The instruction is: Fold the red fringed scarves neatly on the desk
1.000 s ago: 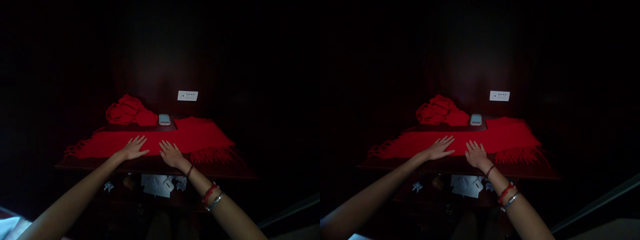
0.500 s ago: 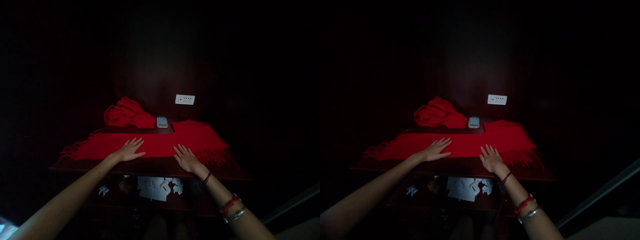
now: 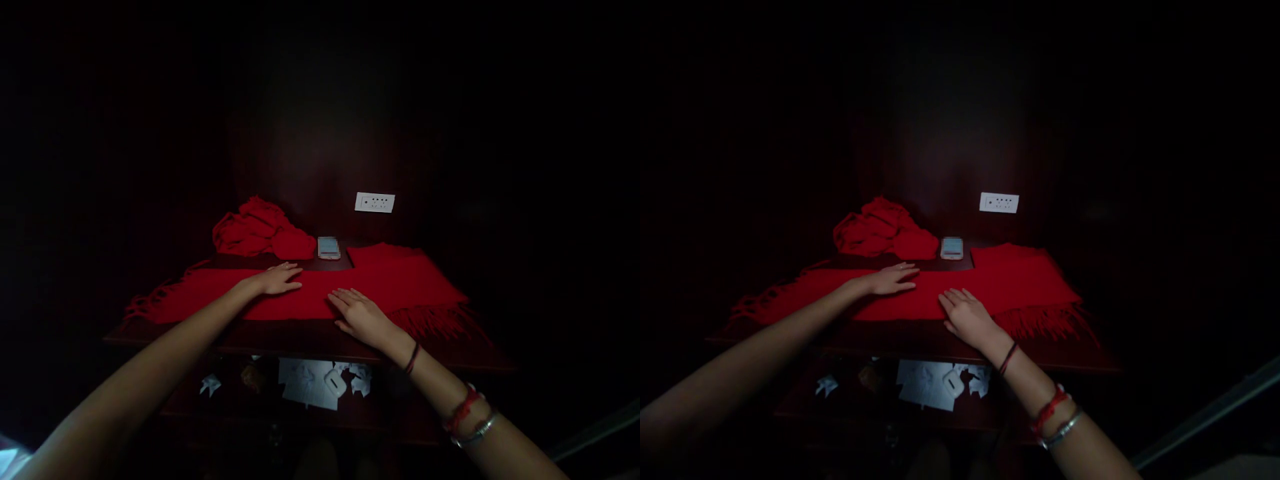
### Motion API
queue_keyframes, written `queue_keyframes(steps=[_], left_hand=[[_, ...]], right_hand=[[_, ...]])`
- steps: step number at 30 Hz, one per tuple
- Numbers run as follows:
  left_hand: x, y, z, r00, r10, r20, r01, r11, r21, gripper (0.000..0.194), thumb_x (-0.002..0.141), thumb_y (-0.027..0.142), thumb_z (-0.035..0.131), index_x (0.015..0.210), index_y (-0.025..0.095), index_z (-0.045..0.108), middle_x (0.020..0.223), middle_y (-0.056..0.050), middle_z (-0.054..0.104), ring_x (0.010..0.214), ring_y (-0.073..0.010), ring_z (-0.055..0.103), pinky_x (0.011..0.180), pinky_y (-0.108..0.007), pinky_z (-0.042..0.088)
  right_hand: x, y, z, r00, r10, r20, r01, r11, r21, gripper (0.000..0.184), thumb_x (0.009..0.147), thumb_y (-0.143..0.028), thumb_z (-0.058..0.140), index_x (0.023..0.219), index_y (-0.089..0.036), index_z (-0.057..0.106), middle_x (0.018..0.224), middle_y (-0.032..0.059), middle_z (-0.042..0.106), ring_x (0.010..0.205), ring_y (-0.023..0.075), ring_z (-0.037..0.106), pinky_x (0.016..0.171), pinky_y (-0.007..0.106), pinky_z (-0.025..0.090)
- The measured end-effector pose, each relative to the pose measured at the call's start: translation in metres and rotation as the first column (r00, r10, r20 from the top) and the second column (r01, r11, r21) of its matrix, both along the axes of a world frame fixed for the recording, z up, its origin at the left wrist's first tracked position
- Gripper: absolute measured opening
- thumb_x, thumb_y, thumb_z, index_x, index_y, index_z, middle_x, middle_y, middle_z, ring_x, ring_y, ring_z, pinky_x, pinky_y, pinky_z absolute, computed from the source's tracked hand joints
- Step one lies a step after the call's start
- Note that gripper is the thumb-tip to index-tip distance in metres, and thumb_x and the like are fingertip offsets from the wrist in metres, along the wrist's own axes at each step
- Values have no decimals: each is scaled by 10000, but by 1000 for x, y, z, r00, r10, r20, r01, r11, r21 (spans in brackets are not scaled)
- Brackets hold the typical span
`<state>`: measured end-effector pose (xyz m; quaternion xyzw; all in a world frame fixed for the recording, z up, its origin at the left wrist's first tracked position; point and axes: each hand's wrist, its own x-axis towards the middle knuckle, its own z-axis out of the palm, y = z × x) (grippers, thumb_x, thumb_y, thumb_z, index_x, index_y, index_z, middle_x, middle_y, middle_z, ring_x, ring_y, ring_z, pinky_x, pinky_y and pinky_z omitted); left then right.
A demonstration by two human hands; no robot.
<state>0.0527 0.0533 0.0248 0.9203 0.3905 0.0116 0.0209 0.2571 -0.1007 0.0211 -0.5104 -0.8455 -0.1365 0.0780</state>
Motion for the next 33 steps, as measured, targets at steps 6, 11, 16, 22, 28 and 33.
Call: queue_keyframes(steps=[6,11,16,22,28,33], left_hand=[[27,21,-8,996,-93,-15,92,993,-68,633,777,542,249,1289,172,232,1358,-73,164,1240,-185,118,984,-310,142],[26,22,-31,996,-83,25,85,993,-79,602,774,589,164,1292,285,175,1372,-19,112,1247,-199,71,976,-427,84],[23,31,-35,986,-138,94,140,990,-13,586,792,555,170,1276,237,252,1336,-50,247,1211,-195,209,966,-370,164],[28,59,-19,969,-77,235,84,996,-20,479,772,420,335,1142,141,455,1034,-83,543,928,-181,483,800,-247,335],[29,80,-12,956,-1,292,87,956,-282,305,664,350,487,837,121,590,700,-12,569,632,-117,478,573,-191,340],[24,87,-14,941,28,338,100,929,-355,290,633,309,520,842,117,575,564,28,484,526,-87,405,498,-178,301]], right_hand=[[-22,9,1,984,50,169,-50,999,-4,255,814,-130,349,1037,-127,472,890,114,589,825,178,548,711,291,414],[-30,13,0,961,75,268,-76,997,-9,172,800,-107,378,921,-114,501,787,105,600,718,183,567,598,272,419],[-38,15,1,957,86,278,-83,996,-23,172,801,-100,375,910,-118,507,780,105,602,699,178,573,563,257,411],[-47,18,-3,953,94,288,-97,995,-5,159,793,-97,387,884,-113,516,779,103,598,690,182,559,552,265,397],[-53,20,-4,970,31,241,-47,997,63,140,792,-125,412,893,-130,510,774,78,585,702,173,533,596,281,383],[-55,18,-7,969,19,246,-37,997,70,138,790,-111,413,884,-127,513,773,70,577,710,172,519,582,277,371]])
